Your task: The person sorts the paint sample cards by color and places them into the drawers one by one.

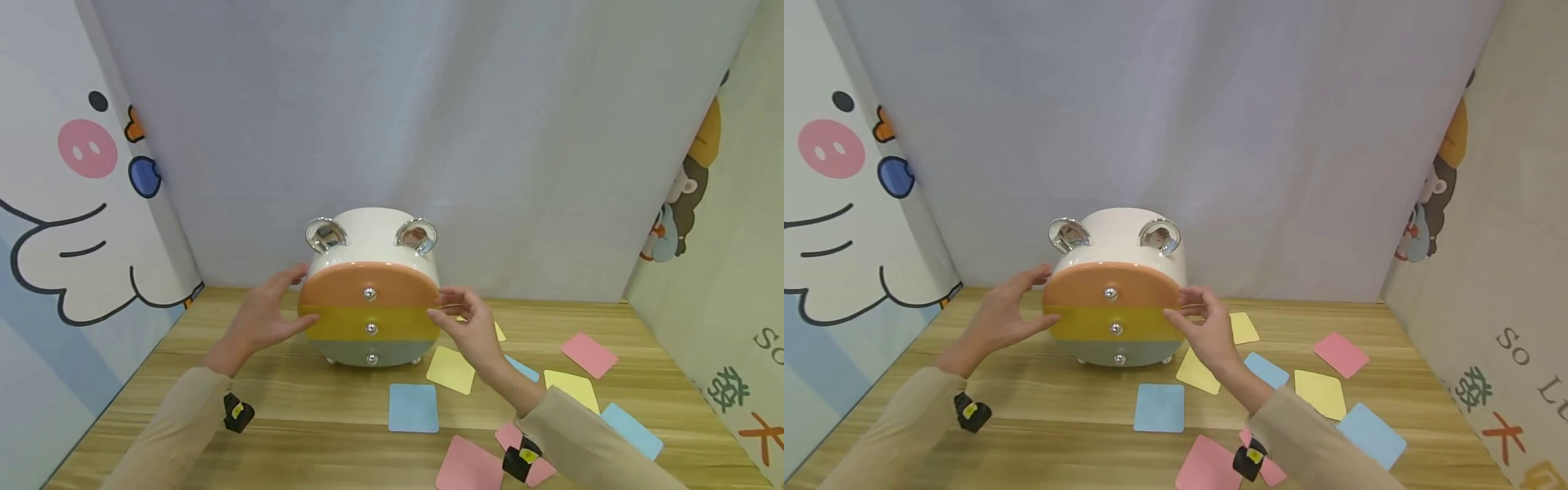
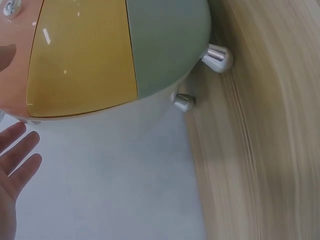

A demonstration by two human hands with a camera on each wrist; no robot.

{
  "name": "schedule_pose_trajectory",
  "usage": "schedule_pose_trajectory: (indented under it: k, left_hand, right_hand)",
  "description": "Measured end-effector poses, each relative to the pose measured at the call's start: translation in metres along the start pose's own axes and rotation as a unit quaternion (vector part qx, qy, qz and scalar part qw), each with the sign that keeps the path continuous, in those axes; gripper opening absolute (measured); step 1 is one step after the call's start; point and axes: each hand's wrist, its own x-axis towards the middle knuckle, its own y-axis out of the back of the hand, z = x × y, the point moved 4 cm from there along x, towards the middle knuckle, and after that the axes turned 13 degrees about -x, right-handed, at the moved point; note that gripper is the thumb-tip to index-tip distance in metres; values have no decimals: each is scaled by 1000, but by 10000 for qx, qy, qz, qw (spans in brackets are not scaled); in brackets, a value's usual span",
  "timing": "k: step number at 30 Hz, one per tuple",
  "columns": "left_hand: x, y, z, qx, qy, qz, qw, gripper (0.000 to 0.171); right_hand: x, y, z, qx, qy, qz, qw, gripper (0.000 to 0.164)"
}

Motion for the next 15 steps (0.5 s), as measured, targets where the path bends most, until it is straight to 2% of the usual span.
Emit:
schedule_pose_trajectory:
  k: [3, 9, 15]
  left_hand:
    - [2, 0, 0, -226, 14, 33, 9997, 73]
    - [8, 1, -1, -898, 263, 202, 9954, 53]
    - [14, 3, -1, -1039, 450, 307, 9931, 42]
  right_hand:
    - [-1, -12, -5, 141, 5, 11, 9999, 34]
    - [1, -34, -13, 381, 43, 74, 9992, 32]
    - [3, -55, -22, 417, 392, 368, 9977, 31]
